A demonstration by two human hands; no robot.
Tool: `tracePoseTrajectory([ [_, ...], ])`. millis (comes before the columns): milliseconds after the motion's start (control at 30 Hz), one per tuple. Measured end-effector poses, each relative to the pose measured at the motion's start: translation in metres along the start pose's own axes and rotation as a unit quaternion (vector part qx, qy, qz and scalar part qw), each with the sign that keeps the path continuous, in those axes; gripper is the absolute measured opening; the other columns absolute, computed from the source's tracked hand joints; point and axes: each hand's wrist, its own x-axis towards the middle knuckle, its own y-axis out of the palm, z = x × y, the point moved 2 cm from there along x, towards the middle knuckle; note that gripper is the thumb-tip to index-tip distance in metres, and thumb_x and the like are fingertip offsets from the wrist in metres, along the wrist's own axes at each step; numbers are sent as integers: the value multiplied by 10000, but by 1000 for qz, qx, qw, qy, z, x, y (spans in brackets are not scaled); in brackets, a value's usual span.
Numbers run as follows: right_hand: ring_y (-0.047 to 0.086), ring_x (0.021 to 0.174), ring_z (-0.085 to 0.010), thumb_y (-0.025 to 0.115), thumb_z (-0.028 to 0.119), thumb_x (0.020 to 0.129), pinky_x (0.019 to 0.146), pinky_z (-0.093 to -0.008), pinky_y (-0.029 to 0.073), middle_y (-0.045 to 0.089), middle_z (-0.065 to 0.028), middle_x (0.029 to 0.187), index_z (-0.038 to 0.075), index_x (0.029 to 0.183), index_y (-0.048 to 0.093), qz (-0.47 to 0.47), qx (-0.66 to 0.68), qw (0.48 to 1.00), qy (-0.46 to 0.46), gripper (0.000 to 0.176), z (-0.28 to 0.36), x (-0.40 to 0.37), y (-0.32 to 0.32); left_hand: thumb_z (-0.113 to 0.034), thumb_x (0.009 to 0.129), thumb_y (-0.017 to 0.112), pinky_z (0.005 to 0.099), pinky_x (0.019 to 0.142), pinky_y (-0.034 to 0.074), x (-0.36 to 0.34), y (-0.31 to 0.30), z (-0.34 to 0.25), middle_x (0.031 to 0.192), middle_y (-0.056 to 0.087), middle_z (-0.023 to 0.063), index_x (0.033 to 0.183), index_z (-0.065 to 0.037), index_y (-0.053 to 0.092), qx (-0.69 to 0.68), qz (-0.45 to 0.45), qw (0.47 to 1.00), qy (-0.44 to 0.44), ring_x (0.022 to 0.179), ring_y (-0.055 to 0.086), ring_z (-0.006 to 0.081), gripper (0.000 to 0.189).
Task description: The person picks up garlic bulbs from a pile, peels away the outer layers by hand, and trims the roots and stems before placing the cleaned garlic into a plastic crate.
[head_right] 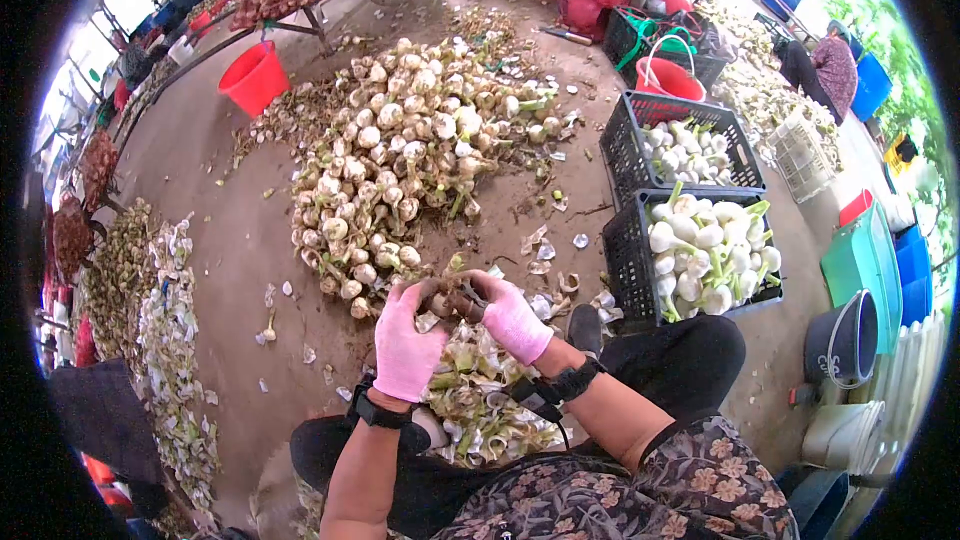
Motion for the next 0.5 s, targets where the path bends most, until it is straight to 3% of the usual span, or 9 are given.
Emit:
tracePoseTrajectory([
  [33,555,968,-98,719,166,841,867,-261,458,633,-55,1034,2,1145,580,-36,-46,998,-6,372,15,-6,3,-24,646,695,371,804,495,0,-1,-5,1006,601,150,1070,-42,612,4,-14,1000,6,913,616,320,433],
  [133,576,928,-105,713,137,844,852,-266,469,647,-37,996,2,1101,590,-25,-68,996,-44,315,23,-7,10,-21,636,712,368,794,497,-4,-1,-16,991,603,143,1047,-42,618,12,-34,999,27,906,620,310,422],
  [200,597,869,-112,691,131,863,803,-270,496,656,-34,954,-6,1063,594,-41,-153,984,-82,260,27,-2,15,-4,625,720,351,771,501,-6,-1,-19,964,607,132,1021,-38,621,11,-57,996,61,887,626,287,409],
  [300,630,831,-119,678,173,879,716,-266,532,667,-59,920,-14,1028,606,-47,51,998,-14,250,25,3,22,13,629,709,333,765,504,-9,-9,-17,952,609,122,1001,-30,623,-63,-46,996,38,865,630,269,385],
  [500,633,790,-112,663,212,893,718,-254,528,668,-43,899,-12,1025,613,8,61,998,25,264,28,8,29,30,632,679,327,792,503,-12,-21,-9,955,613,128,989,-4,619,-57,-93,993,36,875,630,263,364],
])
